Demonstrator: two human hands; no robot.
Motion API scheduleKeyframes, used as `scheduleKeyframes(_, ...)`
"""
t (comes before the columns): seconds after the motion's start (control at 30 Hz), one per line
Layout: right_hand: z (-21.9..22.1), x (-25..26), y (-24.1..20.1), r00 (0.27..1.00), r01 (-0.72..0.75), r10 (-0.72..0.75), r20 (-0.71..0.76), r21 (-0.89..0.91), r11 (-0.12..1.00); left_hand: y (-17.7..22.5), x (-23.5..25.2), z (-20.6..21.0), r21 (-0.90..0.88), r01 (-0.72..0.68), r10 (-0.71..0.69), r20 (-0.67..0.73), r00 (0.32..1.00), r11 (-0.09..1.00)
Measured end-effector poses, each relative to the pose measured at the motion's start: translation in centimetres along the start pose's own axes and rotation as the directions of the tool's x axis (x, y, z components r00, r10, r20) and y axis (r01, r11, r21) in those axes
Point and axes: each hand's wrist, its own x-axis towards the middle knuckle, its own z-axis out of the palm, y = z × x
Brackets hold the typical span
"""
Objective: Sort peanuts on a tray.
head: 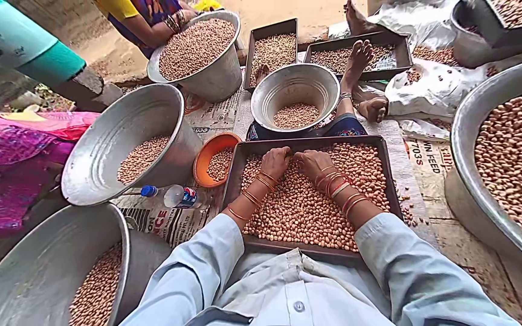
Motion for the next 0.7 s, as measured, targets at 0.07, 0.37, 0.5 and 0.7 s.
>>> scheduleKeyframes(0.07,0.1,0.6,-0.4,0.997,-0.015,0.018,0.076,-0.041,0.999,-0.1,0.0,-0.1,0.010,0.005,-0.005,0.012,1.000,1.000)
scheduleKeyframes(0.37,-1.0,-1.7,-0.2,0.998,-0.025,0.035,-0.051,0.195,0.981,-3.8,-2.4,-6.6,-0.759,0.235,-0.331,0.027,0.943,0.607)
scheduleKeyframes(0.5,-3.0,-0.2,2.3,0.987,-0.042,0.127,-0.102,0.596,0.802,-3.1,-5.2,-6.2,-0.354,0.312,-0.309,0.066,0.949,0.882)
scheduleKeyframes(0.7,-4.6,-0.7,5.2,0.894,0.071,0.355,-0.272,0.869,0.489,-2.8,-2.9,-1.5,-0.078,0.085,-0.087,-0.018,0.996,0.993)
